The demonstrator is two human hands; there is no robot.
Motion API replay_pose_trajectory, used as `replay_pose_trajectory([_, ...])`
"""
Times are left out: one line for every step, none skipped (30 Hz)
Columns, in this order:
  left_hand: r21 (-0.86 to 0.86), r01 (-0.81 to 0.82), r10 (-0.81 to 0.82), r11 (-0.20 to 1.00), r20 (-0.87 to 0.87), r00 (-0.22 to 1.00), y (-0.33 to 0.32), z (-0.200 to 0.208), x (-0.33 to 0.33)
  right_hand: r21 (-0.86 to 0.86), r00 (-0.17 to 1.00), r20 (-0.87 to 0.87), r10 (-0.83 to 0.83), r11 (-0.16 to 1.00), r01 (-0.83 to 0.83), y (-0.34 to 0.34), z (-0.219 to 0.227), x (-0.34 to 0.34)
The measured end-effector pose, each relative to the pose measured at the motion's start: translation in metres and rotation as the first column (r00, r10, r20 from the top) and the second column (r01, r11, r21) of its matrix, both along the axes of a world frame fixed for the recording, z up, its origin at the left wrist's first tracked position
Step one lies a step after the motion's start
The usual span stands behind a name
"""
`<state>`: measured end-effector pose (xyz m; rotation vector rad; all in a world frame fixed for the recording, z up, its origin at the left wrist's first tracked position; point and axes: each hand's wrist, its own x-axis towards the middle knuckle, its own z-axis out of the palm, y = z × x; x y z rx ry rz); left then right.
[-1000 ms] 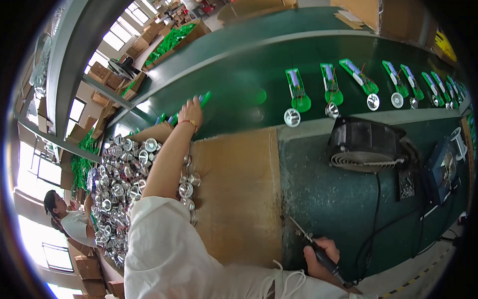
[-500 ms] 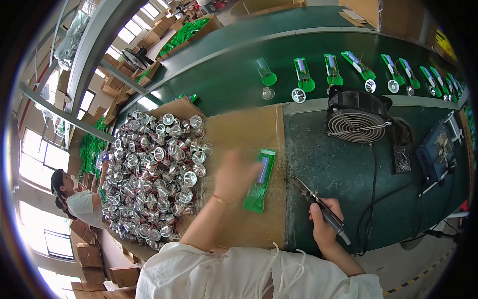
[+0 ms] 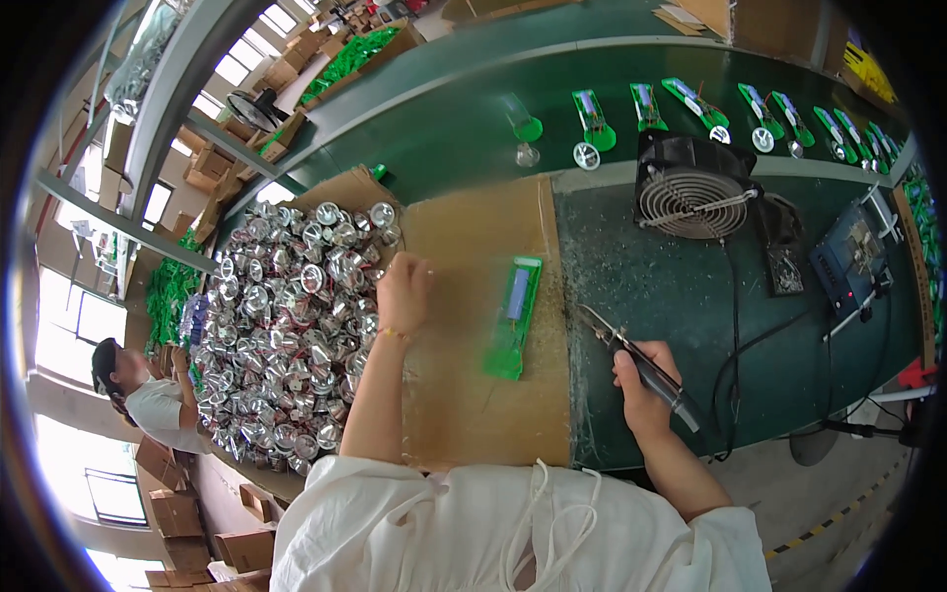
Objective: The recorder is soldering wires to a circuit board for bulb assembly.
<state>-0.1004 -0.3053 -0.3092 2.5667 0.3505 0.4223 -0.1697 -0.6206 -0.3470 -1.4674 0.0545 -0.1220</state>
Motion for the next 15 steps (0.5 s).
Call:
replay_pose_trajectory([-0.205,0.007,-0.012,0.979,-0.023,1.0,-0.017,0.01,-0.018,-0.025,1.0,0.001,0.001,1.0,-0.001,-0.001,-0.002,-0.002])
replay_pose_trajectory([-0.397,-0.007,-0.01,0.918,-0.041,0.999,-0.029,0.018,-0.04,-0.091,0.998,0.058,0.024,0.996,-0.018,0.0,0.0,-0.003])
replay_pose_trajectory([-0.375,0.023,-0.049,0.927,-0.059,0.997,-0.034,0.015,-0.06,-0.103,0.999,0.041,0.024,0.994,-0.019,0.001,0.002,-0.006])
replay_pose_trajectory([-0.363,0.063,-0.074,0.93,-0.018,0.997,-0.043,0.014,-0.078,-0.153,0.993,0.1,0.059,0.987,-0.043,0.002,0.004,-0.008])
replay_pose_trajectory([-0.35,0.104,-0.103,0.931,0.023,0.994,-0.052,0.011,-0.092,-0.202,0.983,0.157,0.094,0.977,-0.061,0.003,0.006,-0.011])
replay_pose_trajectory([-0.242,0.188,-0.17,0.952,0.091,0.981,-0.054,0.006,-0.095,-0.188,0.978,0.171,0.119,0.978,-0.086,0.006,0.008,-0.011])
replay_pose_trajectory([-0.237,0.225,-0.212,0.945,0.08,0.974,-0.057,0.005,-0.101,-0.205,0.976,0.146,0.162,0.97,-0.131,0.01,0.013,-0.015])
replay_pose_trajectory([-0.231,0.264,-0.255,0.936,0.07,0.964,-0.061,0.007,-0.105,-0.214,0.97,0.143,0.194,0.963,-0.162,0.014,0.018,-0.019])
replay_pose_trajectory([-0.299,0.272,-0.267,0.915,0.057,0.962,-0.062,0.004,-0.108,-0.275,0.954,0.179,0.24,0.943,-0.186,0.019,0.026,-0.022])
replay_pose_trajectory([-0.303,0.275,-0.271,0.913,0.058,0.961,-0.064,0.002,-0.107,-0.312,0.923,0.275,0.268,0.933,-0.178,0.025,0.028,-0.023])
replay_pose_trajectory([-0.356,0.241,-0.242,0.903,0.042,0.969,-0.065,0.0,-0.103,-0.314,0.925,0.273,0.266,0.933,-0.175,0.029,0.028,-0.023])
replay_pose_trajectory([-0.409,0.201,-0.21,0.89,0.023,0.977,-0.066,-0.003,-0.1,-0.291,0.935,0.236,0.263,0.938,-0.19,0.033,0.026,-0.024])
replay_pose_trajectory([-0.411,0.199,-0.209,0.889,0.022,0.978,-0.068,-0.004,-0.1,-0.266,0.945,0.198,0.262,0.942,-0.205,0.035,0.025,-0.024])
replay_pose_trajectory([-0.411,0.204,-0.223,0.888,0.0,0.975,-0.07,-0.005,-0.099,-0.248,0.951,0.203,0.234,0.952,-0.181,0.037,0.024,-0.025])
replay_pose_trajectory([-0.411,0.208,-0.237,0.888,-0.022,0.971,-0.072,-0.005,-0.098,-0.25,0.955,0.205,0.213,0.955,-0.159,0.037,0.021,-0.025])
